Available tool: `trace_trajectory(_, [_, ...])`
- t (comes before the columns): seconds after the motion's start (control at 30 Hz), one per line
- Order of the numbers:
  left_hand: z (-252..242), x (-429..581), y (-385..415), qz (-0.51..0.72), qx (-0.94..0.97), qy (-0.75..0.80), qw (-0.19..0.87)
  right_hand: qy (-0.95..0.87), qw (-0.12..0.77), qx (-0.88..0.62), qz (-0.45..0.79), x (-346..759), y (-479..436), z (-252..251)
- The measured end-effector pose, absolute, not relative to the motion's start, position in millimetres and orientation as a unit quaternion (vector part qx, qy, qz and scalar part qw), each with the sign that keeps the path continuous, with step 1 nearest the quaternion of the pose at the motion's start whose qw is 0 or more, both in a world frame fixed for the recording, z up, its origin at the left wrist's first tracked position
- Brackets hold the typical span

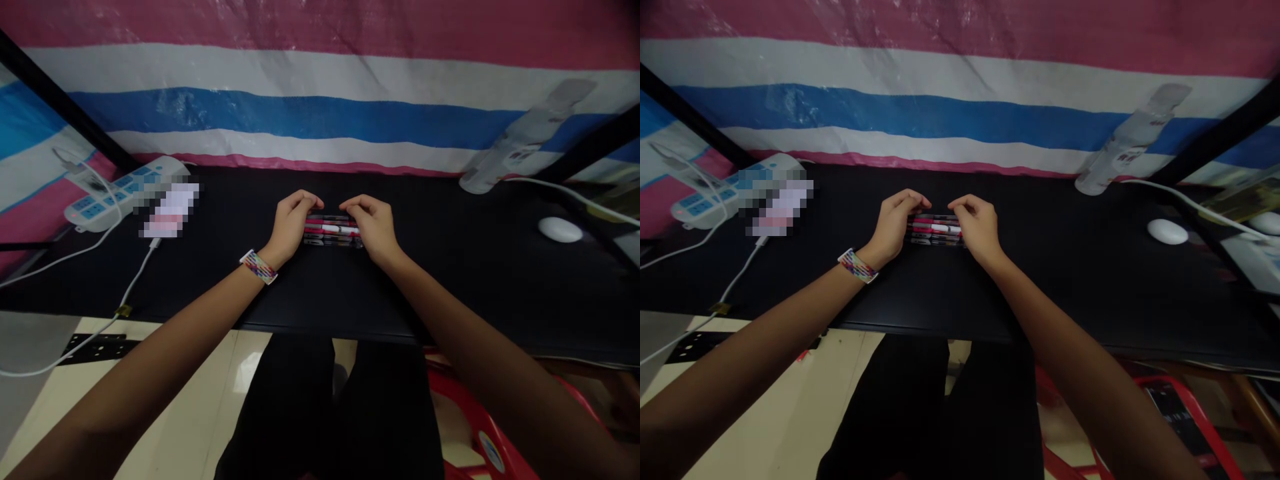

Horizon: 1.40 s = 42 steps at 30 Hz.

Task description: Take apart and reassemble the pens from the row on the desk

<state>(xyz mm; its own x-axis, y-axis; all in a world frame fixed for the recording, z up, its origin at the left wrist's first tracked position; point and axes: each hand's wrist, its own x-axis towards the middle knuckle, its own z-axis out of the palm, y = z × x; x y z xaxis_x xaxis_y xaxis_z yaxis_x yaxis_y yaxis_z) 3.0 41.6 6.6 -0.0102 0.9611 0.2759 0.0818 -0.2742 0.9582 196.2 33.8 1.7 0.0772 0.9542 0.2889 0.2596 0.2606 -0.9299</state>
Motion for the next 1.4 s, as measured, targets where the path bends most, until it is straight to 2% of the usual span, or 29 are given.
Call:
trace_trajectory(0.3, [9.5, 0.1, 41.0, 0.547, 0.584, 0.459, 0.385, -0.798, 0.434, -0.4, 0.117, 201.9, -1.3, 6.9])
trace_trajectory(0.43, [11.6, 0.5, 40.9, 0.55, 0.584, 0.458, 0.383, -0.839, 0.395, -0.359, 0.103, 201.2, -19.2, 8.8])
trace_trajectory(0.57, [14.9, 0.3, 39.4, 0.56, 0.578, 0.45, 0.388, -0.847, 0.392, -0.345, 0.096, 203.1, -27.0, 10.5])
trace_trajectory(0.8, [23.7, -4.1, 34.6, 0.55, 0.616, 0.447, 0.344, -0.873, 0.335, -0.347, 0.078, 203.6, -30.4, 10.0])
trace_trajectory(1.0, [35.9, -8.2, 31.3, 0.496, 0.704, 0.357, 0.362, -0.856, 0.365, -0.358, 0.08, 204.9, -19.7, 25.3])
trace_trajectory(1.1, [38.7, -10.1, 35.4, 0.464, 0.752, 0.33, 0.333, -0.831, 0.389, -0.389, 0.087, 209.4, -1.3, 32.1])
trace_trajectory(1.27, [38.5, -14.0, 57.1, 0.49, 0.756, 0.345, 0.263, -0.788, 0.425, -0.435, 0.101, 213.8, 41.5, 36.6])
trace_trajectory(1.4, [31.8, -18.2, 84.9, 0.511, 0.739, 0.357, 0.257, -0.707, 0.497, -0.457, 0.213, 215.2, 76.3, 35.2])
